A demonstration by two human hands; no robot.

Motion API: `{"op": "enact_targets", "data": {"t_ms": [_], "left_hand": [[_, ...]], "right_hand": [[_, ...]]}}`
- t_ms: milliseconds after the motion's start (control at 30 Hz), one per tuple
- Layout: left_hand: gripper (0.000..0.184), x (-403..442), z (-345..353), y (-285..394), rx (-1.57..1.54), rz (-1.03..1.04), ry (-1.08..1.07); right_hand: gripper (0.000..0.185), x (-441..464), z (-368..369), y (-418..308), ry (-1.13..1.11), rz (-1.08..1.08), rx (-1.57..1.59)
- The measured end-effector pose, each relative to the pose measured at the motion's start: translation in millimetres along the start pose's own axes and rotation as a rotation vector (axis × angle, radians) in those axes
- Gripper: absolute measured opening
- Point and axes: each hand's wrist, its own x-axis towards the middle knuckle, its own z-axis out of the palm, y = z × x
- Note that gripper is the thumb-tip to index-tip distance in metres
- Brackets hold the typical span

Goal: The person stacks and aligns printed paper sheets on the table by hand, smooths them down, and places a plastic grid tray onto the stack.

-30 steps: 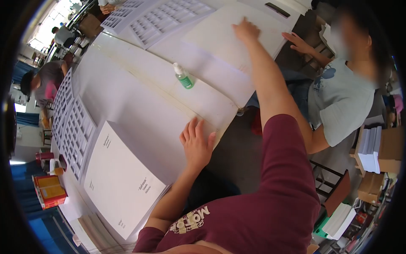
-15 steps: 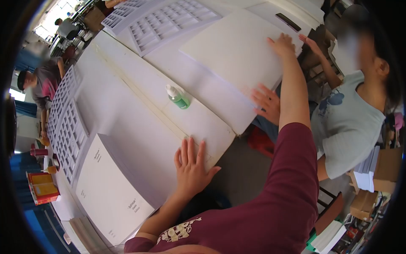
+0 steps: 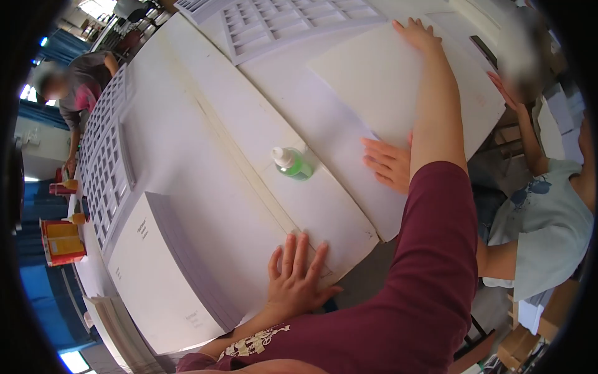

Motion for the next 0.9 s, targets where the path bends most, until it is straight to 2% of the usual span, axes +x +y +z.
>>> {"op": "enact_targets", "data": {"t_ms": [267, 333, 467, 567, 667, 733, 800, 867, 900], "left_hand": [[0.09, -3.6, -2.9, -0.2, -0.091, 0.024, 0.062], [0.09, -4.2, -4.5, -0.1, -0.092, 0.044, 0.086], [0.089, -11.4, -6.6, 0.5, -0.08, 0.079, 0.14], [0.088, -16.7, -4.2, 0.1, -0.085, 0.104, 0.191], [0.082, -22.4, -2.4, -0.1, -0.072, 0.122, 0.244], [0.074, -11.9, 4.9, -9.2, -0.091, 0.157, 0.317], [0.064, -23.8, 13.3, -12.2, -0.179, 0.151, 0.391], [0.051, -32.0, 20.8, -15.8, -0.309, 0.137, 0.475], [0.046, -43.0, 10.0, -5.9, -0.598, 0.14, 0.411]], "right_hand": [[0.095, -30.8, 25.8, -70.0, -0.016, -0.063, -0.004], [0.095, -66.2, 25.9, -87.9, -0.057, -0.137, 0.016], [0.085, -176.4, 13.3, -118.9, -0.193, -0.492, -0.112], [0.072, -220.7, 7.7, -92.5, -0.271, -0.919, 0.19], [0.055, -257.3, -67.3, -63.4, -0.56, -0.768, 0.526], [0.041, -287.6, -102.7, -38.7, -0.196, -0.651, 0.729], [0.037, -329.1, -159.1, -2.3, -0.065, -0.532, 0.913], [0.032, -379.5, -168.3, 11.4, 0.085, -0.527, 0.938], [0.029, -404.5, -172.7, 17.9, 0.179, -0.532, 0.949]]}}
